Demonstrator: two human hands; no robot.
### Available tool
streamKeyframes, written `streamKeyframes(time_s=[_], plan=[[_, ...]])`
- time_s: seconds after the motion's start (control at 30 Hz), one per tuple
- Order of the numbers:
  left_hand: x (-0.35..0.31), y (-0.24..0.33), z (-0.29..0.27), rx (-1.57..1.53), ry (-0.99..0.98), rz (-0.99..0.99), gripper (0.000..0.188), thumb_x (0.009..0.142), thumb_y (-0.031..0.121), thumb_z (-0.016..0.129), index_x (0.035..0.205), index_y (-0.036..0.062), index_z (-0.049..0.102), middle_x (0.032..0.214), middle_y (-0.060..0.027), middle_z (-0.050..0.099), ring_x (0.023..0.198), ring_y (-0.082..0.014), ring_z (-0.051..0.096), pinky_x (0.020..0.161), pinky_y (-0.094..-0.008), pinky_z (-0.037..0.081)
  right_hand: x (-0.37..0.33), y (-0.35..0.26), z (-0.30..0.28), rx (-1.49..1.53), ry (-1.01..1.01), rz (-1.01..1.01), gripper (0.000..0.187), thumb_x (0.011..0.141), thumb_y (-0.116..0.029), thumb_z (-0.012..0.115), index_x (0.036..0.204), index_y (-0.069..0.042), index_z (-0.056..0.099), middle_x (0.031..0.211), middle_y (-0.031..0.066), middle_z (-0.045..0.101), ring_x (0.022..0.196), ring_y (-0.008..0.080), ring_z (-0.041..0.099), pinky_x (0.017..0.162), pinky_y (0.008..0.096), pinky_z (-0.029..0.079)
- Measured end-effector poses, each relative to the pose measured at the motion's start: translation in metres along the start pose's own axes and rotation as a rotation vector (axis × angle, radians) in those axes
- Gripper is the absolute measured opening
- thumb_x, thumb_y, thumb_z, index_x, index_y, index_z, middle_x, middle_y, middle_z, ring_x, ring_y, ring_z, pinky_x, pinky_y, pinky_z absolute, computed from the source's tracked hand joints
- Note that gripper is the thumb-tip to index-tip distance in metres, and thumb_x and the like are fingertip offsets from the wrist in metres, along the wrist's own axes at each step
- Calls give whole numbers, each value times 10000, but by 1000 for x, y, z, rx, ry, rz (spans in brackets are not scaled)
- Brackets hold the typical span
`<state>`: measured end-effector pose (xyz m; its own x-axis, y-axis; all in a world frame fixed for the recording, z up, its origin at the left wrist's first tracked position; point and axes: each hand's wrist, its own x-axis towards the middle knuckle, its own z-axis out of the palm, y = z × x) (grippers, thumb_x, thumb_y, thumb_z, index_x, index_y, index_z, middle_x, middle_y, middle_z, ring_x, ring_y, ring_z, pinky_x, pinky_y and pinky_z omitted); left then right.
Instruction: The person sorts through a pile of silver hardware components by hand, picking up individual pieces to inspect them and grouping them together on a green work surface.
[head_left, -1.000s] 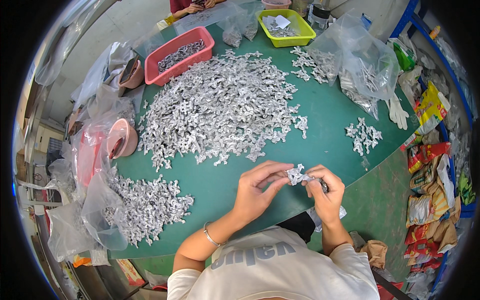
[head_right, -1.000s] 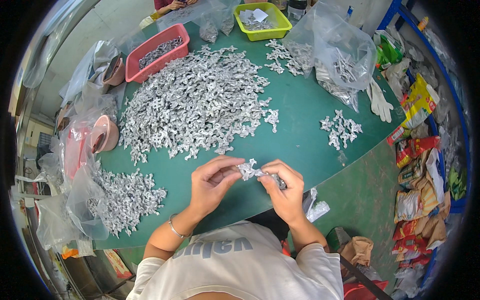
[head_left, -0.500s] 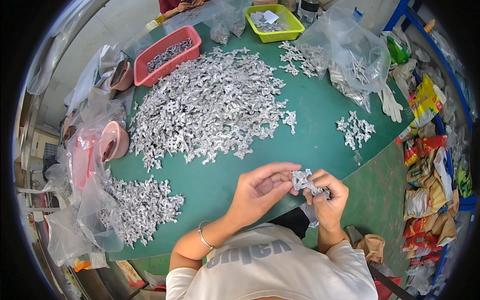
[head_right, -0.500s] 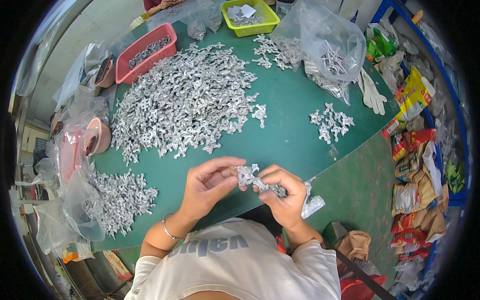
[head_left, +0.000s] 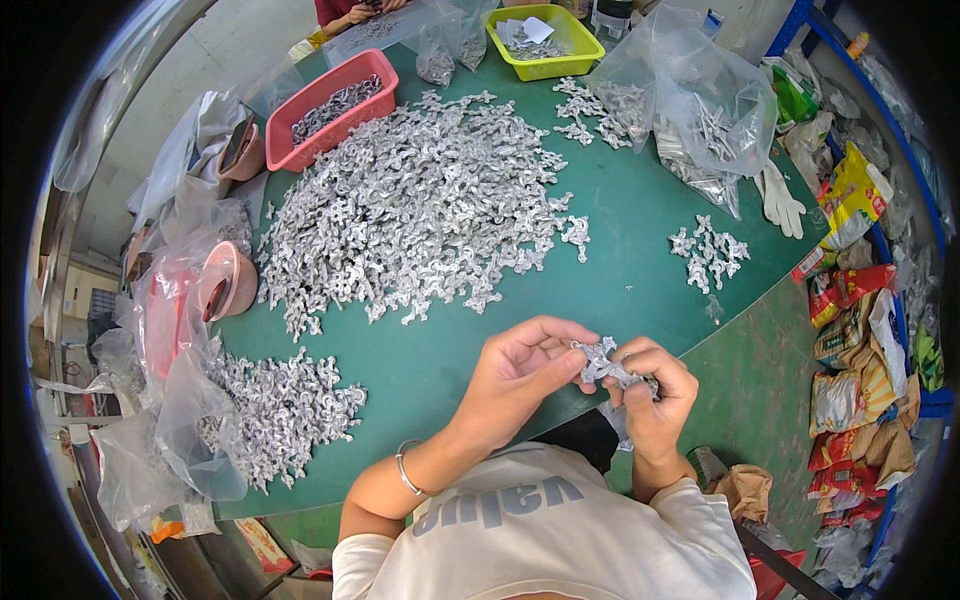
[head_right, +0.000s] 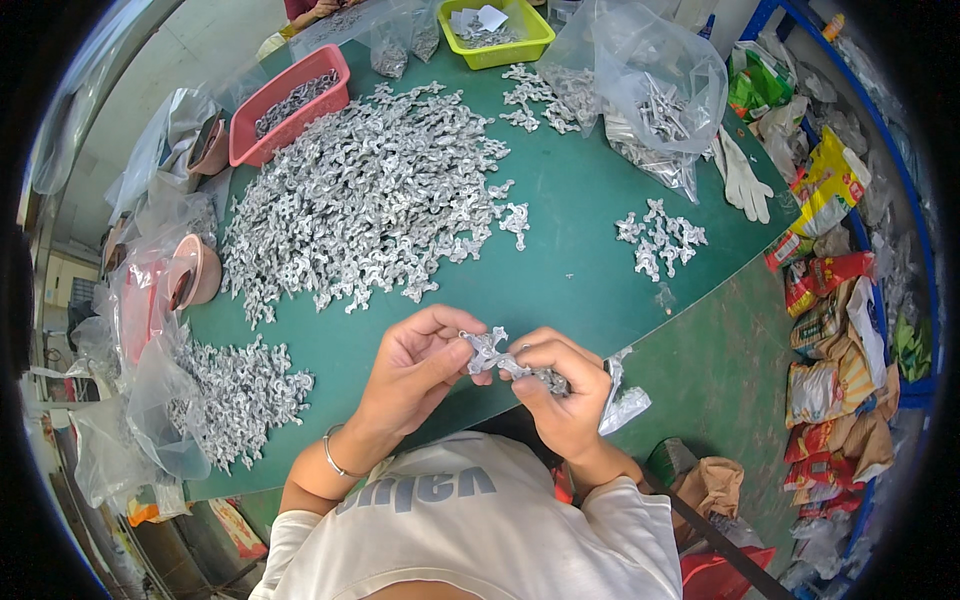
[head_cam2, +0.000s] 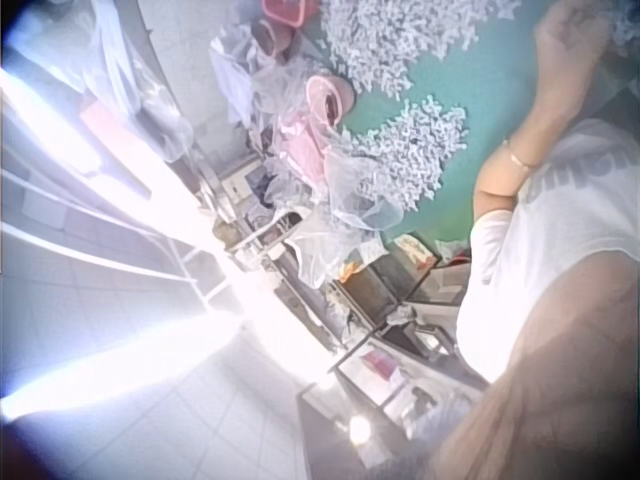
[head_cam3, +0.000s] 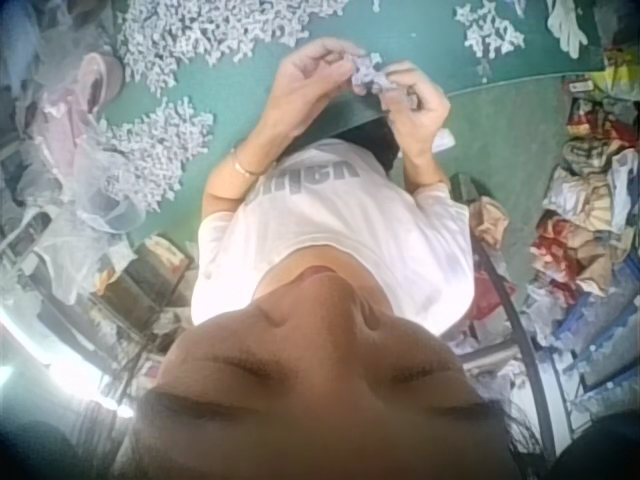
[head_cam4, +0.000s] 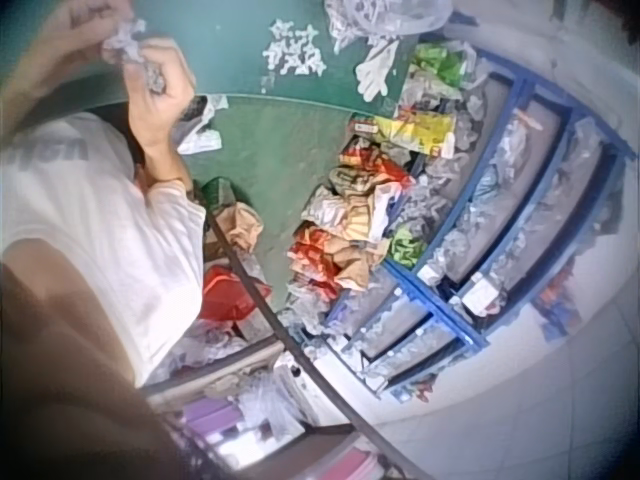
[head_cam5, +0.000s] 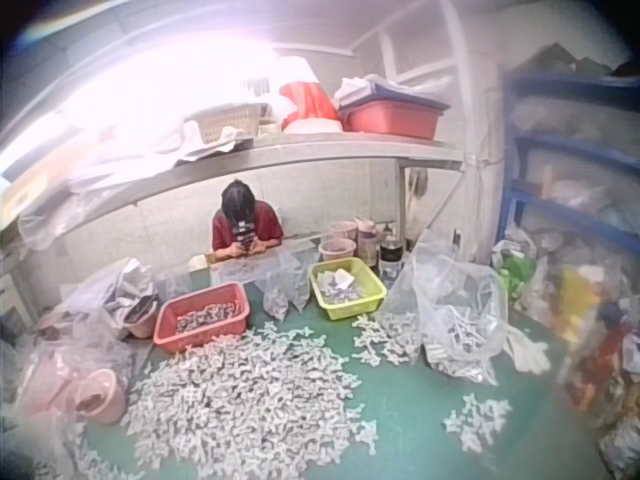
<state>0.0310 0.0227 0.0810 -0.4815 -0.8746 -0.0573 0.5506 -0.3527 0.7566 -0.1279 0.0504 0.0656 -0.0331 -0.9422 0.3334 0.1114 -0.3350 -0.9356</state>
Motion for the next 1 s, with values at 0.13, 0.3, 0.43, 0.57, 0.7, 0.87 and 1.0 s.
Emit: streamKeyframes(time_s=[0.13,0.3,0.43,0.57,0.7,0.87,1.0], plan=[[0,-2,2,11,5,17,167,853,44,513,1005,-25,517,883,-117,586,772,-159,571,701,-277,471,0,-2,0,-8,28,-28,249,800,-182,614,734,47,542,723,136,579,627,169,558,583,259,437],[2,-3,7,-36,-25,21,166,858,44,516,1004,-33,532,876,-83,590,782,-107,552,728,-240,450,-3,-4,1,34,28,-50,259,793,-189,625,734,46,535,739,140,572,628,172,567,580,268,455],[3,-2,9,-3,-34,25,167,856,36,503,1008,-31,514,871,-100,578,774,-143,563,706,-272,458,-6,-3,2,129,10,-25,277,780,-202,645,729,45,530,763,138,559,638,177,578,600,294,495],[3,1,13,8,-60,56,170,856,32,501,1013,-34,512,870,-97,579,774,-138,561,706,-273,456,-6,-2,2,209,1,-33,306,777,-231,653,729,43,526,763,136,548,646,183,583,592,303,515],[3,2,14,7,-71,57,165,853,30,507,1006,-34,514,866,-94,581,773,-137,561,708,-272,455,-6,-3,2,261,6,6,346,797,-279,626,722,40,516,760,134,541,635,181,584,556,277,505],[2,5,16,14,-84,45,154,851,18,510,995,-36,519,872,-91,584,783,-132,564,718,-267,458,-7,-8,1,262,33,45,381,829,-322,572,723,37,503,763,136,536,616,170,582,493,229,451],[2,8,15,28,-109,53,164,857,9,501,1010,-49,509,889,-88,581,810,-122,567,725,-246,459,-6,-10,3,236,29,55,382,834,-324,563,732,39,503,766,140,535,606,162,574,471,215,425]])
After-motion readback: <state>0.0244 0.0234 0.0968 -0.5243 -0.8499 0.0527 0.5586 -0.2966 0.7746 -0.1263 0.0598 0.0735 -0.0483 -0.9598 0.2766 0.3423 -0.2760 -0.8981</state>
